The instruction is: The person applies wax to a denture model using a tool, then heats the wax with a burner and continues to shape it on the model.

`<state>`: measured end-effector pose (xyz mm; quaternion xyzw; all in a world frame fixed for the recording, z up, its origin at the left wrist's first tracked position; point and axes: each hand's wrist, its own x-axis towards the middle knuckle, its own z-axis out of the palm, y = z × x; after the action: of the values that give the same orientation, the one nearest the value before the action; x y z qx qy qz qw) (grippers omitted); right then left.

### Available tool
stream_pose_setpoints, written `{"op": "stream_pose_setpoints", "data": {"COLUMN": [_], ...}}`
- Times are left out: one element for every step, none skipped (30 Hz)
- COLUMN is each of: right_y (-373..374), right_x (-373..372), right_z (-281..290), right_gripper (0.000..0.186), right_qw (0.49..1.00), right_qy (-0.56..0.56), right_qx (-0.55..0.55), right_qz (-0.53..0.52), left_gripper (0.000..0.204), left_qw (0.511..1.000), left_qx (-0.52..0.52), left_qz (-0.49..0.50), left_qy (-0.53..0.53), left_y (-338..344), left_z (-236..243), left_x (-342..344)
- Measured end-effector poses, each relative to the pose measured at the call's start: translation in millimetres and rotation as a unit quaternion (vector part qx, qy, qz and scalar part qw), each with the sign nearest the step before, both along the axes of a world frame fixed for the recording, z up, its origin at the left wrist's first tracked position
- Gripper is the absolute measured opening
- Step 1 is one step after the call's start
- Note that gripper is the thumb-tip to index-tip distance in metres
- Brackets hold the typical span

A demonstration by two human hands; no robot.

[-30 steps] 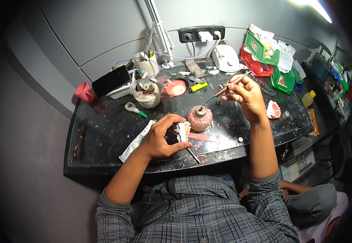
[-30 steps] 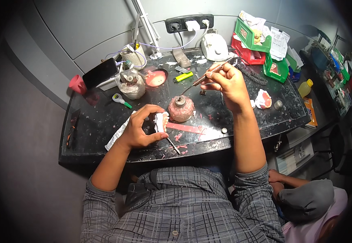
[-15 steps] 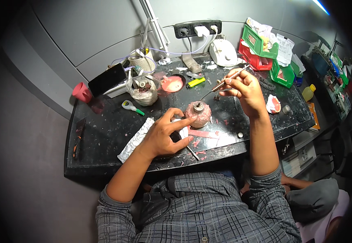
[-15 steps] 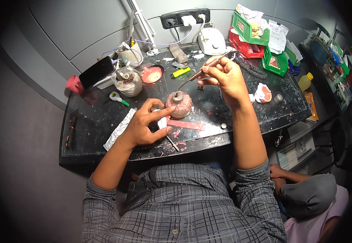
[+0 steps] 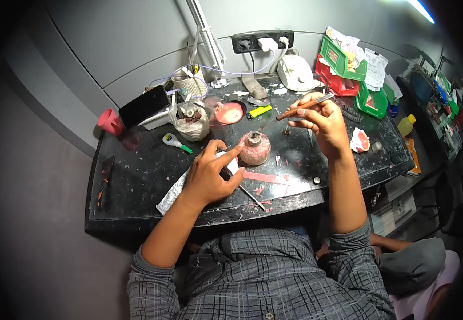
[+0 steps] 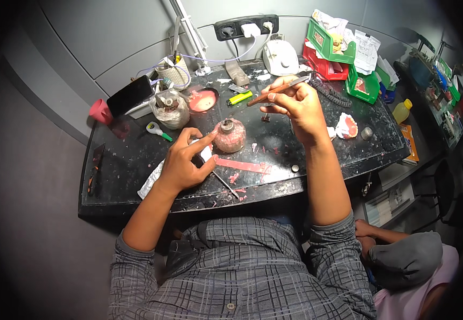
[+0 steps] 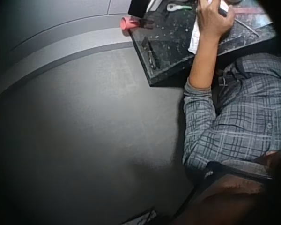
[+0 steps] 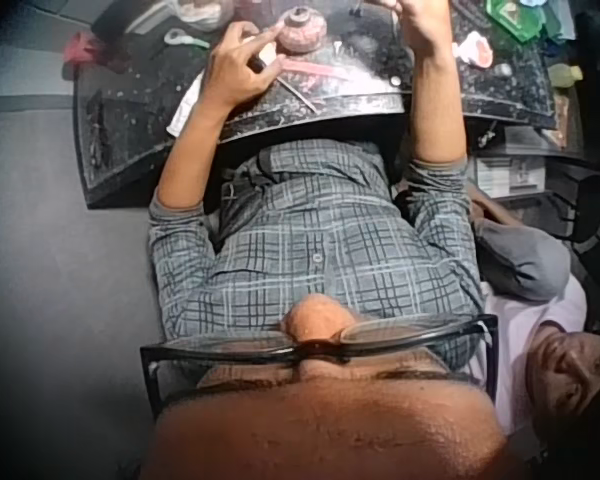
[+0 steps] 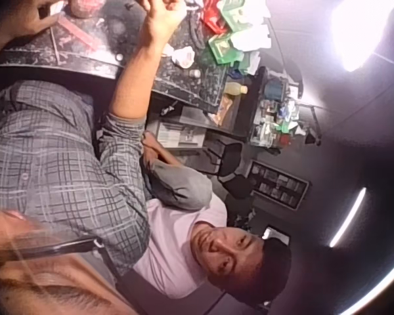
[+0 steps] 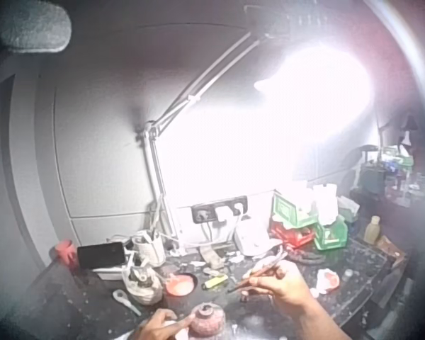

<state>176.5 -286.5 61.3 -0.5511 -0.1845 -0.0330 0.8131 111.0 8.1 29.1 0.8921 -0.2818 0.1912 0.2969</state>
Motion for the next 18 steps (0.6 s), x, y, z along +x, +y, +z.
{"op": "stream_pose_setpoints", "data": {"right_y": [1.1, 0.5, 2.7, 5.3, 4.8, 4.3, 4.5, 4.9, 4.0, 2.8, -0.9, -1.5, -0.4, -1.8, 0.8, 3.0, 5.8, 7.0], "right_x": [0.0, -0.1, -3.4, -4.3, -4.5, -6.2, -7.6, -10.4, -10.2, -8.4, -8.6, -4.5, -5.4, -2.1, -3.3, -5.7, -4.4, -3.3], "right_z": [-3.2, -2.2, 3.0, 1.8, 0.3, -0.1, 4.0, 4.0, 3.4, 4.5, 2.2, 3.2, 1.1, -1.3, 1.3, 3.6, 3.1, 1.0], "right_gripper": [0.013, 0.013, 0.012, 0.012, 0.013, 0.013, 0.014, 0.015, 0.017, 0.016, 0.015, 0.015, 0.014, 0.014, 0.013, 0.013, 0.013, 0.012], "right_qw": [1.0, 1.0, 1.0, 1.0, 1.0, 1.0, 1.0, 1.0, 1.0, 1.0, 1.0, 1.0, 0.999, 0.998, 0.999, 0.999, 0.999, 0.999], "right_qy": [0.0, -0.005, 0.007, -0.002, -0.003, -0.001, -0.006, -0.003, -0.002, -0.009, -0.007, -0.011, -0.02, -0.035, -0.025, -0.011, -0.016, -0.02], "right_qx": [0.0, -0.002, 0.005, 0.012, 0.01, 0.008, 0.0, -0.008, -0.006, -0.007, -0.007, -0.006, 0.001, 0.014, -0.001, -0.013, -0.005, 0.007], "right_qz": [0.007, 0.012, 0.02, 0.022, 0.019, 0.016, 0.014, 0.01, 0.012, 0.013, 0.016, 0.021, 0.038, 0.05, 0.042, 0.032, 0.041, 0.05], "left_gripper": [0.049, 0.049, 0.05, 0.051, 0.054, 0.057, 0.06, 0.062, 0.067, 0.069, 0.068, 0.068, 0.069, 0.073, 0.076, 0.079, 0.082, 0.084], "left_qw": [1.0, 1.0, 1.0, 1.0, 1.0, 0.999, 0.999, 0.998, 0.995, 0.989, 0.986, 0.982, 0.982, 0.971, 0.963, 0.955, 0.956, 0.957], "left_qx": [0.0, -0.003, -0.004, -0.006, -0.002, -0.009, -0.029, -0.05, -0.064, -0.104, -0.094, -0.084, -0.079, -0.082, -0.081, -0.08, -0.079, -0.074], "left_qz": [0.002, -0.004, -0.01, -0.016, -0.021, -0.025, -0.023, -0.024, -0.016, -0.02, -0.03, -0.039, -0.046, -0.058, -0.066, -0.074, -0.071, -0.07], "left_qy": [0.006, 0.011, 0.008, 0.006, -0.016, -0.027, -0.035, -0.036, -0.07, -0.108, -0.134, -0.166, -0.168, -0.218, -0.249, -0.275, -0.275, -0.272], "left_y": [0.4, 0.3, 1.4, 2.4, 2.1, 3.9, 4.2, 3.0, 2.9, 1.4, 1.5, 5.7, 7.9, 5.4, 6.9, 7.4, 7.5, 5.7], "left_z": [-0.7, -1.0, 0.6, 1.3, 2.3, 1.6, 3.2, 4.9, 8.6, 13.6, 15.0, 18.3, 15.1, 14.6, 14.1, 13.4, 14.7, 21.1], "left_x": [-1.5, -2.1, -1.7, -2.5, -2.6, -3.5, -3.0, -4.5, -4.7, -3.3, -2.2, 1.6, -1.2, -0.2, -0.5, -1.4, -5.0, -8.8]}}
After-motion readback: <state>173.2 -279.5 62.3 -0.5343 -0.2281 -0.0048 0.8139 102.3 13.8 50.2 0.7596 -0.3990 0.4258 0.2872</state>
